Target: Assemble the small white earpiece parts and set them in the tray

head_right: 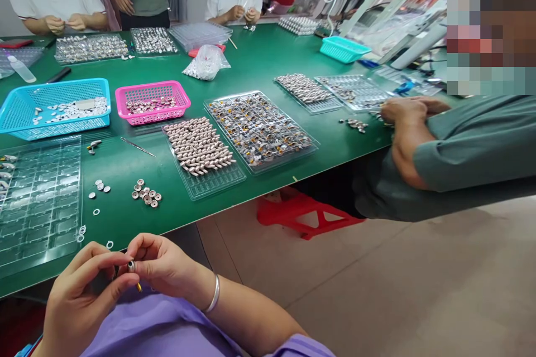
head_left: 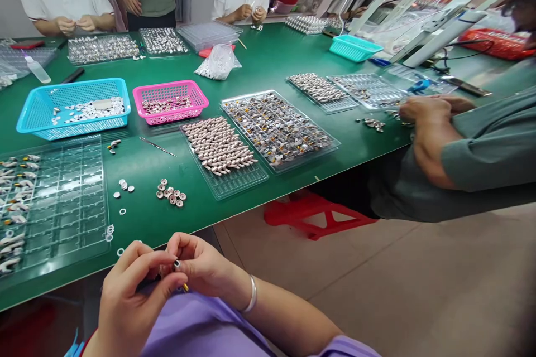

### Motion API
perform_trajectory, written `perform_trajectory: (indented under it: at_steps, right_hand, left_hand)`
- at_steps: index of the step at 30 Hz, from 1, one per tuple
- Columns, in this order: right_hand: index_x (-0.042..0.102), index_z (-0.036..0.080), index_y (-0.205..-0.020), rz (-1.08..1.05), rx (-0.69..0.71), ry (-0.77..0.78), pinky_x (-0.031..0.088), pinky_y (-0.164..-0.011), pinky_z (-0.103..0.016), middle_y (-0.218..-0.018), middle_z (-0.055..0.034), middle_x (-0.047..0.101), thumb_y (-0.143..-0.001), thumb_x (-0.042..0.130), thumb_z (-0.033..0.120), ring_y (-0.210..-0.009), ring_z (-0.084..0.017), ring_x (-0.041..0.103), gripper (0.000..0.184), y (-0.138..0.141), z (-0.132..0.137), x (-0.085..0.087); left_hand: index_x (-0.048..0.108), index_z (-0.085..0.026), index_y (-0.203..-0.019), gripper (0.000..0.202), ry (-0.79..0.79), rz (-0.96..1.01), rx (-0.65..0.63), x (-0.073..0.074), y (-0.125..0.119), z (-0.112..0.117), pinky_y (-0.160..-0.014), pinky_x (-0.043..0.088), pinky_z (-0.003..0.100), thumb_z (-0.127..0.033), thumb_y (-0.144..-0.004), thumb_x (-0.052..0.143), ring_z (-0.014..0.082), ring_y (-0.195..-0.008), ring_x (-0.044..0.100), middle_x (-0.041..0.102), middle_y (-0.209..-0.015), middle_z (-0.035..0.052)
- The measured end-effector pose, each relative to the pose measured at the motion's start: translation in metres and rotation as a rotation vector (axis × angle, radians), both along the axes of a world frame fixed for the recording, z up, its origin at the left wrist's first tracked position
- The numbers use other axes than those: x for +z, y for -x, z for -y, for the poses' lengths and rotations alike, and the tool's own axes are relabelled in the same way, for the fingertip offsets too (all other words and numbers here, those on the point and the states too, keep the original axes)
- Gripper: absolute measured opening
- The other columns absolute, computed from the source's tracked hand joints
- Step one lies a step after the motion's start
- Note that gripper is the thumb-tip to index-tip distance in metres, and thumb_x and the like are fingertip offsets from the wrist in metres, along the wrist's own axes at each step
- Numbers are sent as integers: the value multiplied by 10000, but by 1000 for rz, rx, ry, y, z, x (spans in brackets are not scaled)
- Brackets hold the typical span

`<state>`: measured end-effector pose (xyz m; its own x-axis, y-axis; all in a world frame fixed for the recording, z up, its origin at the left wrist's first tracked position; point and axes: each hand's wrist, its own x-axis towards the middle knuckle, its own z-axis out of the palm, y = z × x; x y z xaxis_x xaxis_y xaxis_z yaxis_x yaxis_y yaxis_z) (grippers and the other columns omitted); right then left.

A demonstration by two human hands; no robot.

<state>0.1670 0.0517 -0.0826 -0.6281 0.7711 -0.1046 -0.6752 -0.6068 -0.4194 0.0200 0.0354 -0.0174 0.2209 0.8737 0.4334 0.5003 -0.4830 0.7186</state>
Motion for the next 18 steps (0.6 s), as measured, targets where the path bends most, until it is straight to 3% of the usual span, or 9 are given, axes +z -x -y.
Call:
perform_trajectory:
  at_steps: [5,13,18]
  right_hand:
    - [645,152,-774,45,14,-6,445,-592,-180,-714,11,695,-582,924,350,-636,-82,617,392,-1,0,-3]
    - [717,107,-847,267,172,-209,465,-668,-215,-738,-17,688,-694,821,476,-650,-85,613,413,-18,-11,-2]
    - [718,89,-881,186,243,-132,483,-644,-232,-769,-57,701,-738,757,554,-657,-109,633,487,-22,-14,1]
  left_hand:
    - [711,-245,-894,114,108,74,-10,0,0,0,-495,479,176,-205,-791,737,93,-549,542,543,-663,-39]
    - [759,-245,-933,150,586,382,-94,-11,15,-8,-545,517,212,-304,-886,629,122,-626,611,564,-758,6]
    - [766,-251,-958,169,727,478,-164,-13,18,-10,-604,537,254,-329,-888,633,141,-675,623,536,-802,14]
